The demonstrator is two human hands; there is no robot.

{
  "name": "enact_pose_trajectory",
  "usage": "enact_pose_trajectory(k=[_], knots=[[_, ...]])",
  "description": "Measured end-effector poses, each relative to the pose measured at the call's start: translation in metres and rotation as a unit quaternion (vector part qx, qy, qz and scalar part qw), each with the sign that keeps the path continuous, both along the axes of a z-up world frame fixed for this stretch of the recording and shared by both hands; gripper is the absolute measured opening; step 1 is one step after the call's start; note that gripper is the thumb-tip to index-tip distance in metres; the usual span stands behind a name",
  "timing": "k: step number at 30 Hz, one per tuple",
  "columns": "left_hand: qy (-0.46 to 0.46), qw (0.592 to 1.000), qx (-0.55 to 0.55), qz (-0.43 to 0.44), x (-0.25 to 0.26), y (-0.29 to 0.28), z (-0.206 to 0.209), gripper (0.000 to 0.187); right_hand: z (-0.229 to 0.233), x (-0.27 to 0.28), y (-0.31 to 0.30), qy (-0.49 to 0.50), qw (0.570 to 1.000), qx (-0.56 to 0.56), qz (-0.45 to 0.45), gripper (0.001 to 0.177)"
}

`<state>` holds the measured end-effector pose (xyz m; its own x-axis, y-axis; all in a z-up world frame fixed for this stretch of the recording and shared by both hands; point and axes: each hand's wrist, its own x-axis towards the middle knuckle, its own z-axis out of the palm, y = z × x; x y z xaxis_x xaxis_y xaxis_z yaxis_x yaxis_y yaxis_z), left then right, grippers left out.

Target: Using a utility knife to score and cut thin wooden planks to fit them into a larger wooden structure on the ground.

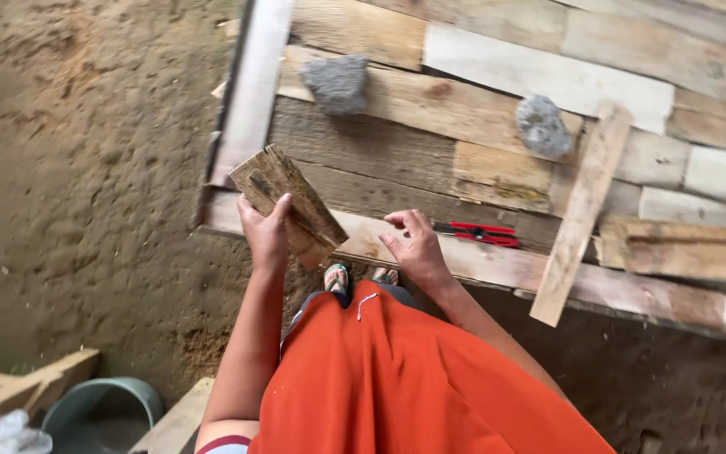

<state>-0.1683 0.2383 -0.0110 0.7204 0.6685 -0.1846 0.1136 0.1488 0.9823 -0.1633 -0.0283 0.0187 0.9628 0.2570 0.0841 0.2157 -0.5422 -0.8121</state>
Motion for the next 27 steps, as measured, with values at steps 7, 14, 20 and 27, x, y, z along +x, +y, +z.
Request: enact_pose_trajectory(k=[7,14,20,27], knots=[[0.050,0.991,0.075,0.103,-0.026,0.061,-0.017,0.100,-0.019,-0.012,0.103,-0.022,0.965,0.002,0.260,0.045],[0.099,0.977,0.170,0.089,-0.016,0.086,-0.010,0.097,-0.042,0.001,0.151,-0.064,0.942,-0.122,0.305,0.058],[0.068,0.924,0.372,0.051,-0.028,0.064,-0.014,0.072,-0.039,-0.005,0.125,-0.114,0.947,-0.133,0.268,0.050],[-0.155,0.927,0.317,-0.127,-0.014,-0.051,0.043,0.047,-0.039,-0.004,0.035,-0.146,0.968,-0.164,0.117,0.035]])
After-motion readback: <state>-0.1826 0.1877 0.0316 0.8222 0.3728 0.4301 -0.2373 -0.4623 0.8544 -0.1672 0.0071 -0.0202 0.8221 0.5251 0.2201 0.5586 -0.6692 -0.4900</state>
